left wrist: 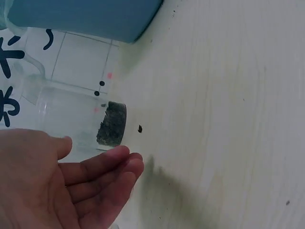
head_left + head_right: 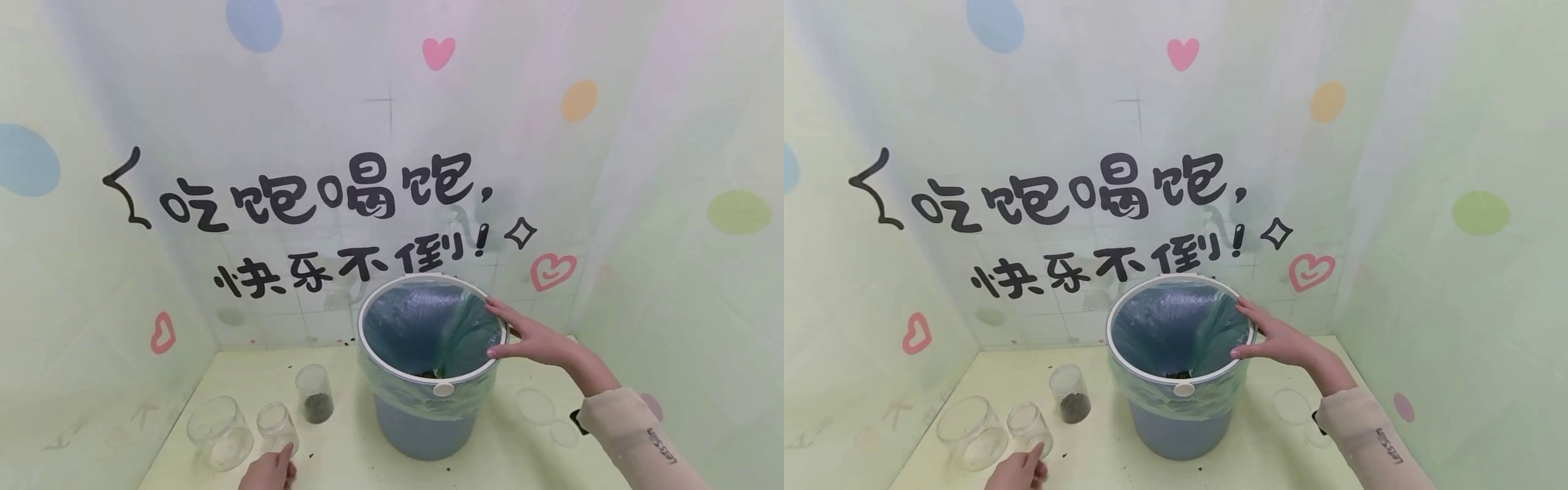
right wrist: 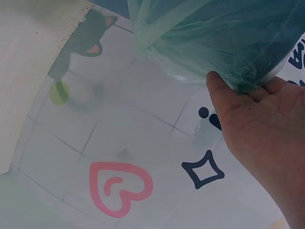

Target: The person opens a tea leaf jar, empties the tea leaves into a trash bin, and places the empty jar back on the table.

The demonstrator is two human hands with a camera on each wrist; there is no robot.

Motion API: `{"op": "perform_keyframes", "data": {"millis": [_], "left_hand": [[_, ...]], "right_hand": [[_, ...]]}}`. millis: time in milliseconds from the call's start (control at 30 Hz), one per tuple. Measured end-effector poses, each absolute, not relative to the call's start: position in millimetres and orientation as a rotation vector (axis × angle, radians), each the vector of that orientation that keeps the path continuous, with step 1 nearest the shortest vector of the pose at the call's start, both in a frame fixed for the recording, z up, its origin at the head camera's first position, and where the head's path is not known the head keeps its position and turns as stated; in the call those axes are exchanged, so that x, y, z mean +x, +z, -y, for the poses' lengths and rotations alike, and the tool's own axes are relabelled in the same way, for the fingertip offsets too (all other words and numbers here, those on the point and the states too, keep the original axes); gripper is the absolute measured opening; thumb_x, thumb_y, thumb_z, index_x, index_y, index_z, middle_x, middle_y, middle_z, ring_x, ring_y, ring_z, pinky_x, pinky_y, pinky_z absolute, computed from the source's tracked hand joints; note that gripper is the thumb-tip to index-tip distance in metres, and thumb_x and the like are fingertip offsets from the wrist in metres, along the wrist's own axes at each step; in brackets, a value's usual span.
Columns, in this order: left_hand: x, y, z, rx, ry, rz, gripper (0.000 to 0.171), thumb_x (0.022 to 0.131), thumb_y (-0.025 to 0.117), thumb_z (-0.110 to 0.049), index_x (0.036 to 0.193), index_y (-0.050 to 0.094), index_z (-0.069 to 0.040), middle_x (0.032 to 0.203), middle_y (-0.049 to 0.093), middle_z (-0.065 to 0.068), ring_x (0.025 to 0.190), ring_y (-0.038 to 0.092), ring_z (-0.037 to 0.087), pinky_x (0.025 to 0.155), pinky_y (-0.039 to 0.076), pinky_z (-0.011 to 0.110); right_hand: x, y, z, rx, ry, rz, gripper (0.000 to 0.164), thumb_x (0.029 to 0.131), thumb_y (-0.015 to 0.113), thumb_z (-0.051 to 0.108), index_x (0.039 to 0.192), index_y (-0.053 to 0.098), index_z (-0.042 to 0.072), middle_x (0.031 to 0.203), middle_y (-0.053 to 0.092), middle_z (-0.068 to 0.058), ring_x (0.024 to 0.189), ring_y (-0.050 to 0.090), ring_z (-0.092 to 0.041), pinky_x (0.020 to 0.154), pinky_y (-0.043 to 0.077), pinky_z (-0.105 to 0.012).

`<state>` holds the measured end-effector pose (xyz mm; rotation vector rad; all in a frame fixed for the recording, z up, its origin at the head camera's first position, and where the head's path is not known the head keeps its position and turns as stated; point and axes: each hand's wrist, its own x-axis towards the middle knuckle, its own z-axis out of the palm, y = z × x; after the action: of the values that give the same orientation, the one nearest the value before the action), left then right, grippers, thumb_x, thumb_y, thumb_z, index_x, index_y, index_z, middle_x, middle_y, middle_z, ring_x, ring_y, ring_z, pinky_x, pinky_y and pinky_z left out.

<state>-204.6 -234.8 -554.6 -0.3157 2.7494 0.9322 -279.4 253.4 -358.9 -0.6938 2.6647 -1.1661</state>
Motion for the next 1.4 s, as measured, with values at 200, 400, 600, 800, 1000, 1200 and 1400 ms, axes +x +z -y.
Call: {"op": "perform_keyframes", "data": {"millis": [200,400,600,800,1000,1200,1400], "left_hand": [[-213,-540,210,-0.214,1.097,-2.781,0.044,0.101,0.055,-0.034,0.115,0.064,0.007,0.104,0.07,0.02,0.095,0.068,0.034,0.082,0.056,0.047],[-220,-533,194,-0.142,1.143,-2.831,0.069,0.096,0.064,-0.033,0.138,0.04,0.017,0.137,0.047,0.041,0.122,0.053,0.054,0.095,0.051,0.059],[-227,-531,186,-0.108,1.221,-2.848,0.085,0.092,0.069,-0.024,0.149,0.02,0.016,0.149,0.029,0.043,0.133,0.039,0.058,0.104,0.042,0.065],[-236,-533,182,-0.165,1.265,-2.844,0.095,0.091,0.072,-0.022,0.15,0.008,0.017,0.15,0.018,0.046,0.136,0.03,0.061,0.106,0.038,0.067],[-247,-541,184,-0.176,1.318,-2.887,0.103,0.087,0.074,-0.017,0.148,0.0,0.021,0.147,0.015,0.051,0.135,0.025,0.065,0.108,0.033,0.069],[-261,-551,185,-0.238,1.456,-2.845,0.106,0.085,0.076,-0.013,0.147,-0.003,0.021,0.147,0.013,0.052,0.134,0.022,0.068,0.109,0.029,0.071],[-275,-564,188,-0.304,1.572,-2.779,0.104,0.086,0.074,-0.01,0.149,-0.006,0.018,0.15,0.015,0.049,0.136,0.024,0.065,0.112,0.028,0.07]], "right_hand": [[-280,-359,-253,-0.689,-1.164,-2.666,0.096,0.086,0.076,0.035,0.158,0.02,0.002,0.167,0.009,-0.021,0.15,0.018,-0.049,0.115,0.029,-0.066],[-280,-360,-254,-0.705,-1.161,-2.674,0.095,0.086,0.076,0.034,0.157,0.022,0.0,0.167,0.01,-0.021,0.149,0.018,-0.049,0.115,0.029,-0.066],[-279,-361,-254,-0.717,-1.172,-2.678,0.094,0.086,0.076,0.032,0.157,0.023,-0.001,0.166,0.01,-0.022,0.149,0.019,-0.05,0.115,0.029,-0.066],[-279,-362,-255,-0.709,-1.163,-2.683,0.095,0.086,0.076,0.034,0.157,0.022,0.001,0.166,0.011,-0.022,0.149,0.019,-0.05,0.114,0.029,-0.066],[-280,-362,-255,-0.706,-1.163,-2.688,0.095,0.086,0.076,0.034,0.157,0.022,0.002,0.166,0.011,-0.021,0.149,0.019,-0.05,0.114,0.03,-0.066],[-279,-363,-255,-0.702,-1.174,-2.684,0.095,0.086,0.076,0.034,0.157,0.022,0.001,0.166,0.011,-0.022,0.149,0.019,-0.05,0.114,0.029,-0.066],[-280,-363,-255,-0.705,-1.178,-2.678,0.095,0.086,0.076,0.034,0.157,0.022,0.0,0.166,0.01,-0.022,0.149,0.018,-0.05,0.115,0.029,-0.067]]}}
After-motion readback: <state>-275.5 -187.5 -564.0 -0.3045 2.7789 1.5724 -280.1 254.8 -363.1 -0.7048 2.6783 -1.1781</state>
